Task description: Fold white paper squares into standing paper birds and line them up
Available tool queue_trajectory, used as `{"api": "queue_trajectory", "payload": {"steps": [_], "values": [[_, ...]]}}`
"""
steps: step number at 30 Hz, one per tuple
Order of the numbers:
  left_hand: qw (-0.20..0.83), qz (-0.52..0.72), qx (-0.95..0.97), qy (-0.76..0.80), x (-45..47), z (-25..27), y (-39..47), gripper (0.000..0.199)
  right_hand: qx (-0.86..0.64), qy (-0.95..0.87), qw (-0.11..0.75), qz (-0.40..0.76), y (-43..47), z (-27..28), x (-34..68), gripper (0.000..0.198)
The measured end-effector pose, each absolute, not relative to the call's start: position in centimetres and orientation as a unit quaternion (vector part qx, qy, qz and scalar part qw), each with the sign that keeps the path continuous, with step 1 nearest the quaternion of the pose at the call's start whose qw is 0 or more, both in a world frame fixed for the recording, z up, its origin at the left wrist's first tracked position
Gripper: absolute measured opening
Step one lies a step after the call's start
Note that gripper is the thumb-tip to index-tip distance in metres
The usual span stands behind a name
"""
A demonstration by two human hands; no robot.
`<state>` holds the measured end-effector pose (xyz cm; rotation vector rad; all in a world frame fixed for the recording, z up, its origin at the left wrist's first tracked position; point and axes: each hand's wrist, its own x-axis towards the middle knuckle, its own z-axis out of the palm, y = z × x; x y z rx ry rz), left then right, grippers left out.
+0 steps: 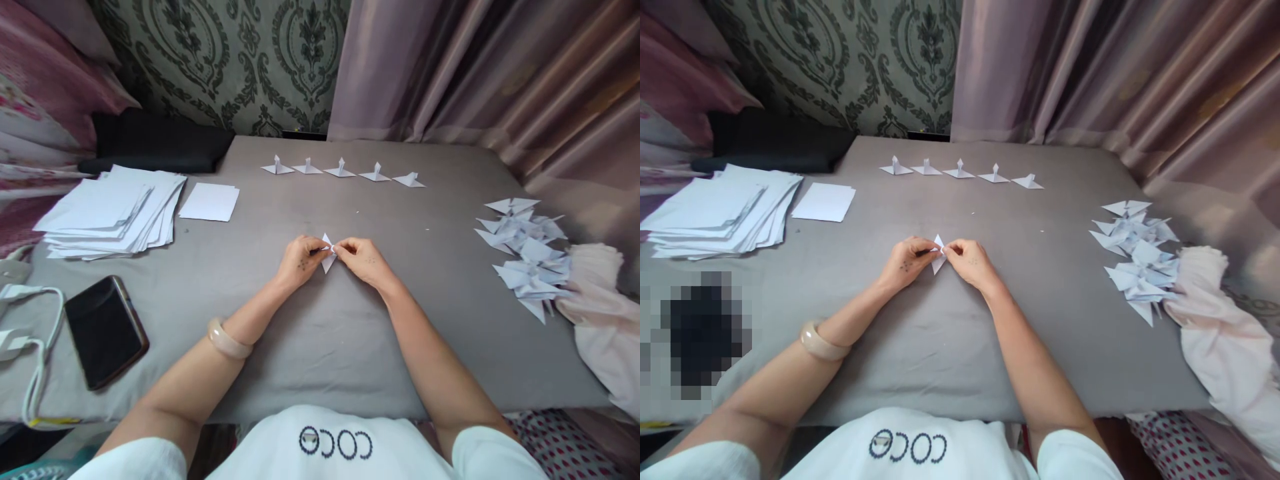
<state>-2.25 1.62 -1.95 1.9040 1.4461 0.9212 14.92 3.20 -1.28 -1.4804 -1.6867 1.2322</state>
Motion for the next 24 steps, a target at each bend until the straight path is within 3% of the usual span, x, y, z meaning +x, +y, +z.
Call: {"api": "queue_trajectory", "payload": {"steps": [24], "values": [[0.236, 0.332, 0.759, 0.508, -2.3, -2.3, 2.0, 0.017, -0.584, -0.549, 0.272, 0.533, 3.5, -0.4, 14.9, 0.015]]}}
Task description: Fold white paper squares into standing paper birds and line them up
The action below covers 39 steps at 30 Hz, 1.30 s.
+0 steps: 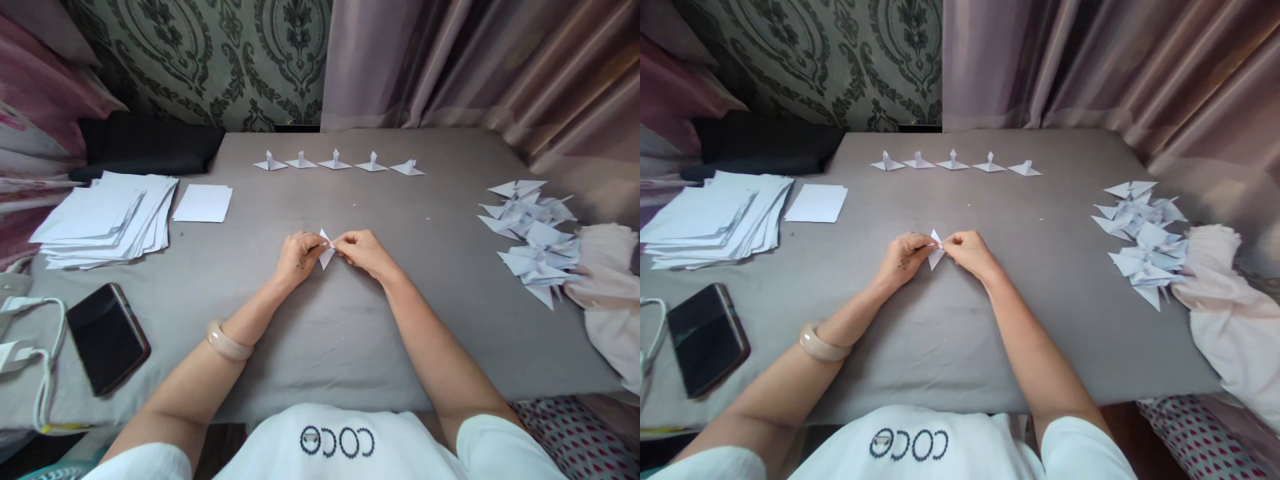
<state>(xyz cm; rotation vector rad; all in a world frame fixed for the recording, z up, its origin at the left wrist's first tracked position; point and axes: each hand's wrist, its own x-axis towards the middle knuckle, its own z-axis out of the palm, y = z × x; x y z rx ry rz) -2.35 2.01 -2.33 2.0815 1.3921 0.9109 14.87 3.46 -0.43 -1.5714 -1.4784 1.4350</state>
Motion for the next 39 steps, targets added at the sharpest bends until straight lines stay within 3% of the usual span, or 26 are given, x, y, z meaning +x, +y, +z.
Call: {"api": "queue_trajectory", "payload": {"steps": [7, 21, 29, 39], "values": [[0.260, 0.358, 0.732, 0.519, -2.1, -2.6, 1.9, 0.015, -0.587, -0.527, 0.263, 0.555, 3.4, 0.1, 15.0, 0.011], [0.257, 0.355, 0.721, 0.536, -1.8, -2.3, 1.7, 0.016, -0.589, -0.487, 0.274, 0.585, 3.5, -0.5, 15.2, 0.023], [0.272, 0.395, 0.655, 0.584, -2.2, -2.8, 2.1, 0.014, -0.598, -0.457, 0.324, 0.573, 3.7, -0.7, 15.2, 0.016], [0.177, 0.431, 0.576, 0.672, -3.0, -4.0, 3.2, 0.014, -0.599, -0.472, 0.344, 0.547, 3.6, -0.8, 14.7, 0.018]]}}
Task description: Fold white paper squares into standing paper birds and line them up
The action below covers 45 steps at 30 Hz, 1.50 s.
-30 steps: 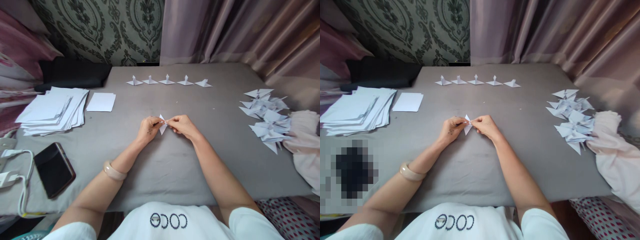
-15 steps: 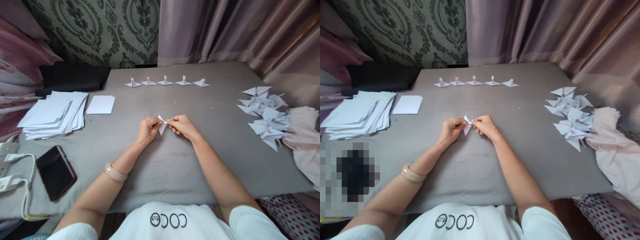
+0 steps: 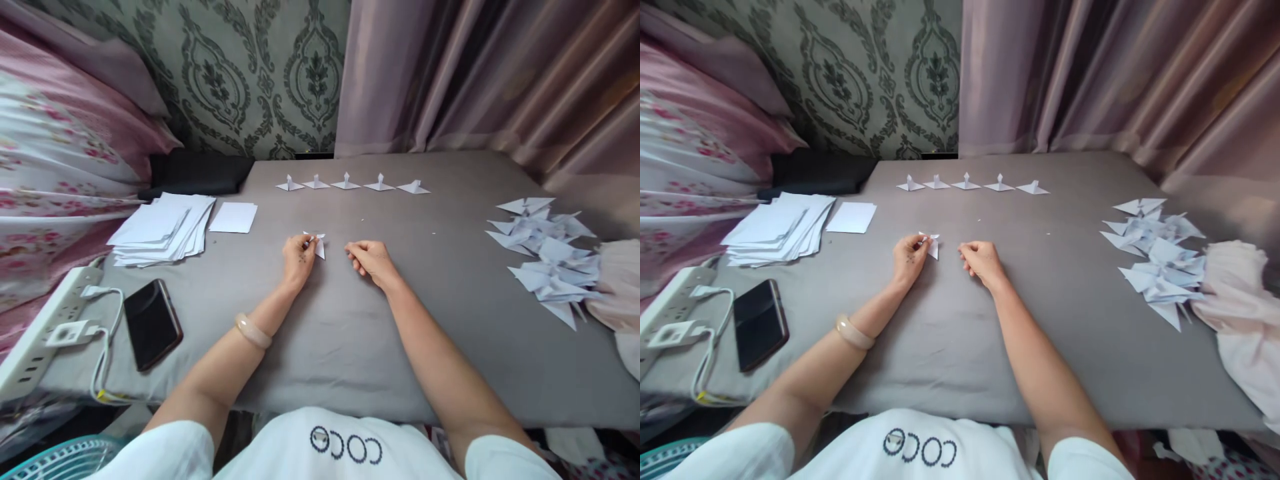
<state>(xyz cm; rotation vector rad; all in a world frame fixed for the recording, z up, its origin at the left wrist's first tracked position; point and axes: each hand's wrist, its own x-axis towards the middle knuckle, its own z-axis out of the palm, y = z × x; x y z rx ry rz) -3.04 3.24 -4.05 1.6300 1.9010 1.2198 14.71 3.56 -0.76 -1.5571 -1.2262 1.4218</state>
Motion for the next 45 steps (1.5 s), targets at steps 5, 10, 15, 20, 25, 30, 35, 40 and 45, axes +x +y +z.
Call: {"api": "queue_trajectory", "payload": {"steps": [5, 10, 15, 20, 25, 30, 35, 40, 45], "values": [[0.162, 0.423, 0.585, 0.673, -3.2, -3.9, 2.8, 0.039, -0.589, -0.499, 0.349, 0.532, 3.3, -1.3, 14.9, 0.017], [0.114, 0.407, 0.569, 0.705, -3.7, -3.8, 2.3, 0.020, -0.585, -0.528, 0.348, 0.508, 3.3, -2.5, 15.0, 0.020], [0.123, 0.372, 0.593, 0.704, -3.1, -3.4, 2.4, 0.012, -0.594, -0.556, 0.353, 0.463, 3.4, -3.1, 14.7, 0.025], [0.186, 0.353, 0.629, 0.667, -1.0, -2.4, 1.8, 0.017, -0.608, -0.605, 0.365, 0.362, 3.0, -2.2, 14.8, 0.027], [0.208, 0.372, 0.608, 0.670, -1.7, -2.0, 1.6, 0.024, -0.612, -0.659, 0.344, 0.272, 2.2, -1.6, 14.6, 0.021], [0.217, 0.378, 0.598, 0.672, -3.0, -2.6, 2.3, 0.032, -0.623, -0.693, 0.288, 0.219, 1.2, -1.0, 13.1, 0.021], [0.234, 0.373, 0.618, 0.652, -2.8, -2.6, 2.5, 0.032, -0.648, -0.714, 0.206, 0.166, 1.1, -0.5, 11.3, 0.029], [0.254, 0.395, 0.607, 0.642, -2.8, -2.4, 2.4, 0.032, -0.663, -0.722, 0.153, 0.125, 1.2, -0.5, 10.3, 0.026], [0.263, 0.417, 0.577, 0.651, -3.3, -2.6, 2.4, 0.032, -0.682, -0.712, 0.130, 0.109, 1.8, -0.5, 10.0, 0.028]]}}
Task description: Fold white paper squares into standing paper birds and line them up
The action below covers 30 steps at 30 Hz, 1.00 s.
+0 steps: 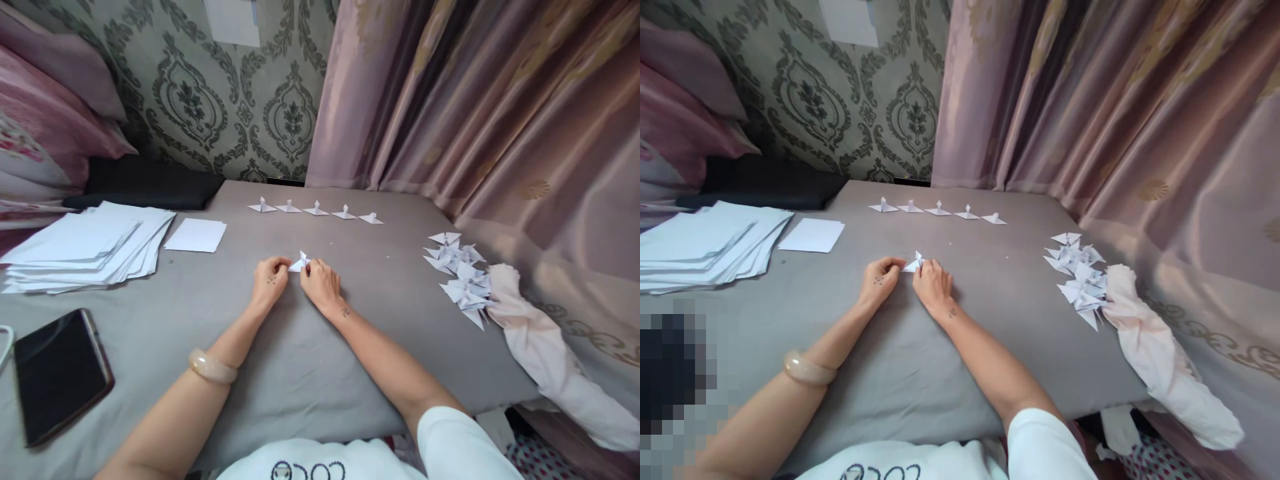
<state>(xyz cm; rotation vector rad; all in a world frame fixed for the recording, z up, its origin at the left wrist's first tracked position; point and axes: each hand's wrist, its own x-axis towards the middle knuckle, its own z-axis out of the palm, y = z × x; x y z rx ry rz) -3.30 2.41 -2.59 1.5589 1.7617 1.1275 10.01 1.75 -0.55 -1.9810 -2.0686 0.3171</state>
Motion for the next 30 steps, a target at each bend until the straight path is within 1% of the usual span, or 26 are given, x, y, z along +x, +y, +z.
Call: {"api": "queue_trajectory", "payload": {"steps": [4, 10, 14, 16, 20, 30], "values": [[0.268, 0.418, 0.558, 0.664, -3.9, -2.6, 2.5, 0.035, -0.711, -0.684, 0.131, 0.096, 4.5, -0.2, 12.1, 0.029], [0.278, 0.409, 0.555, 0.669, -3.9, -2.4, 2.8, 0.038, -0.795, -0.585, 0.151, 0.055, 10.8, 1.1, 19.2, 0.033], [0.285, 0.397, 0.559, 0.670, -3.7, -2.5, 3.0, 0.037, -0.820, -0.547, 0.159, 0.050, 14.0, 1.2, 22.0, 0.032], [0.286, 0.391, 0.561, 0.671, -3.7, -2.5, 3.1, 0.037, -0.828, -0.535, 0.161, 0.053, 15.1, 0.9, 22.4, 0.029], [0.284, 0.378, 0.570, 0.672, -4.0, -2.6, 3.2, 0.037, -0.835, -0.521, 0.166, 0.062, 16.5, -0.2, 22.3, 0.033], [0.281, 0.358, 0.590, 0.666, -3.9, -2.9, 3.5, 0.038, -0.846, -0.496, 0.181, 0.073, 17.4, -2.0, 22.1, 0.032]]}}
